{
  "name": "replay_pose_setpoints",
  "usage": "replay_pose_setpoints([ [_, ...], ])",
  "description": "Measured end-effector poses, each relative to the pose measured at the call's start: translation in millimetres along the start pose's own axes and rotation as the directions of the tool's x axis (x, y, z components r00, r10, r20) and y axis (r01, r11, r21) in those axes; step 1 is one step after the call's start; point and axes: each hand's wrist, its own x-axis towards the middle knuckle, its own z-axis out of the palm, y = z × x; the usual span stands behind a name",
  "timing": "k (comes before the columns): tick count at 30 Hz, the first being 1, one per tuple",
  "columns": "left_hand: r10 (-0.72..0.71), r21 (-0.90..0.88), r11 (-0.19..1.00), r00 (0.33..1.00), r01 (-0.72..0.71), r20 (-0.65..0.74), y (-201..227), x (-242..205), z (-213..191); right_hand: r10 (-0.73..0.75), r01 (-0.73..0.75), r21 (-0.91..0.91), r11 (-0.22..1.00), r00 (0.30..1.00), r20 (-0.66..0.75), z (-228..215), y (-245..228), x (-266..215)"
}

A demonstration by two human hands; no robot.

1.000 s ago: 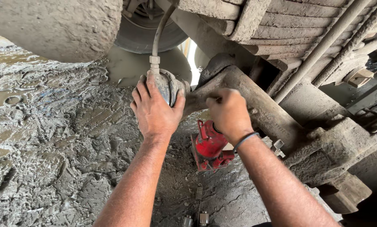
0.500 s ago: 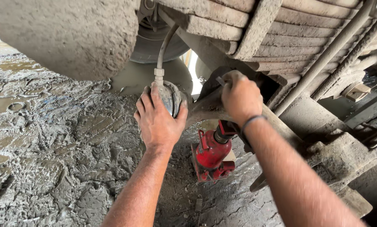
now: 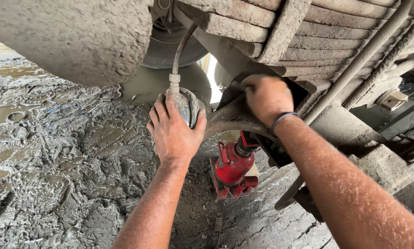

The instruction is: The person works on a heavy vehicle brake chamber assembly using a metal tool to manipulate a securing clamp and adjusting components on the underside of the vehicle chassis while a red jack is positioned nearby.

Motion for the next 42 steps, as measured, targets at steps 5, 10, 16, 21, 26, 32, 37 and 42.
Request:
replay_pose_setpoints([
  [5, -0.013, -0.017, 1.0, 1.0, 0.013, -0.004, -0.2, -0.9, -0.4, 0.075, -0.081, -0.029, 0.996, 0.982, -0.175, -0.2, -2.1, -4.3],
  [10, -0.012, -0.001, 1.0, 1.0, 0.012, 0.018, -0.1, 1.1, -1.8, -0.078, 0.069, -0.107, 0.992, 0.994, -0.078, 0.2, -1.6, -6.9],
  [16, -0.014, -0.004, 1.0, 1.0, 0.014, 0.026, 2.1, -1.0, -4.0, 0.099, -0.073, 0.1, 0.992, 0.953, -0.288, 7.3, 3.2, -5.3],
  [21, 0.174, 0.149, 0.974, 0.984, -0.17, -0.02, 11.7, 4.5, -3.5, 0.075, -0.042, 0.126, 0.991, 0.96, -0.271, 5.9, 1.8, -8.5],
  [26, 0.444, 0.099, 0.89, 0.895, -0.446, 0.045, 48.6, -3.3, -0.8, 0.122, -0.087, 0.179, 0.98, 0.973, -0.195, -1.0, 1.5, -8.7],
  [32, 0.336, -0.034, 0.941, 0.918, -0.337, 0.212, 68.2, -4.7, -2.0, 0.069, -0.03, 0.184, 0.983, 0.975, -0.211, 0.7, 2.4, -10.0],
  [37, 0.394, -0.057, 0.919, 0.904, -0.39, 0.167, 61.8, -0.7, -6.2, -0.046, 0.068, 0.12, 0.991, 0.983, -0.176, 2.6, 0.4, -11.9],
  [42, 0.442, -0.028, 0.893, 0.864, -0.45, 0.241, 55.4, -0.8, -7.1, -0.06, 0.089, 0.111, 0.99, 0.968, -0.244, 6.9, 8.5, -10.1],
])
